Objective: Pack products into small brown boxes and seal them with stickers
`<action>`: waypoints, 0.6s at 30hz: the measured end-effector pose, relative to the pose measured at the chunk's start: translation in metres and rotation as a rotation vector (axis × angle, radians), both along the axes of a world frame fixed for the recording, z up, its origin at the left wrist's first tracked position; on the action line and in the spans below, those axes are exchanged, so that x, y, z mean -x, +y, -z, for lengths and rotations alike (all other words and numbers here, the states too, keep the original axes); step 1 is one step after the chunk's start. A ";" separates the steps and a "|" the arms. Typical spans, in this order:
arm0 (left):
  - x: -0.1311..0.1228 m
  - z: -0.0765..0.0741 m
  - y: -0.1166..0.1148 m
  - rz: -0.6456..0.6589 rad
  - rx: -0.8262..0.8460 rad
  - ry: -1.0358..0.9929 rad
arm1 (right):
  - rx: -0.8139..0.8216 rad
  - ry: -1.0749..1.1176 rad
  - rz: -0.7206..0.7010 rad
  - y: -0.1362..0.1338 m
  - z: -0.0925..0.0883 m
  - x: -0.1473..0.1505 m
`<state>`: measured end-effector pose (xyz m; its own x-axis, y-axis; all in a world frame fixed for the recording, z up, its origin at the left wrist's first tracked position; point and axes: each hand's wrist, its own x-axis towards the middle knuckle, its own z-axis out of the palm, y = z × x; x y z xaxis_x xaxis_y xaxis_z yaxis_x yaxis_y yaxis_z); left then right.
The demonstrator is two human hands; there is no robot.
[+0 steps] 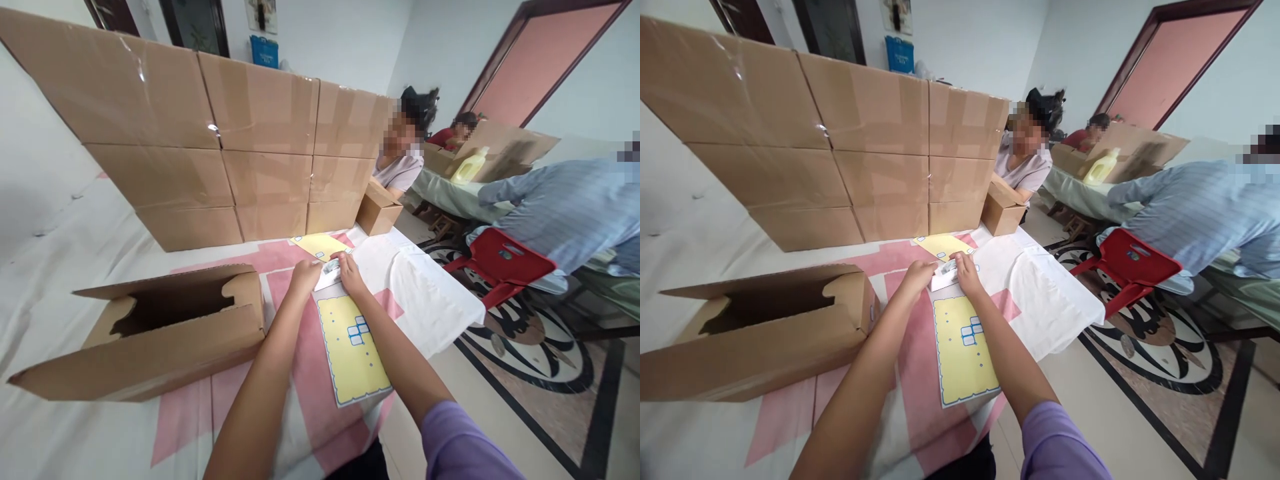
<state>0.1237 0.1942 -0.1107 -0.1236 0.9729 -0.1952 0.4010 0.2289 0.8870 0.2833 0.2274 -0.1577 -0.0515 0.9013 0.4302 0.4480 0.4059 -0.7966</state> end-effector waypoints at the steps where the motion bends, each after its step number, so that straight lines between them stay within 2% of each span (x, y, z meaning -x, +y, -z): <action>1: 0.001 0.001 -0.002 0.009 0.027 -0.048 | 0.001 0.003 0.002 0.000 0.001 0.000; 7: 0.013 0.002 -0.009 -0.008 0.091 -0.189 | -0.005 0.018 0.003 0.001 0.002 0.000; 18: 0.030 0.001 -0.011 -0.124 0.062 -0.134 | -0.001 0.037 -0.013 0.003 0.004 -0.001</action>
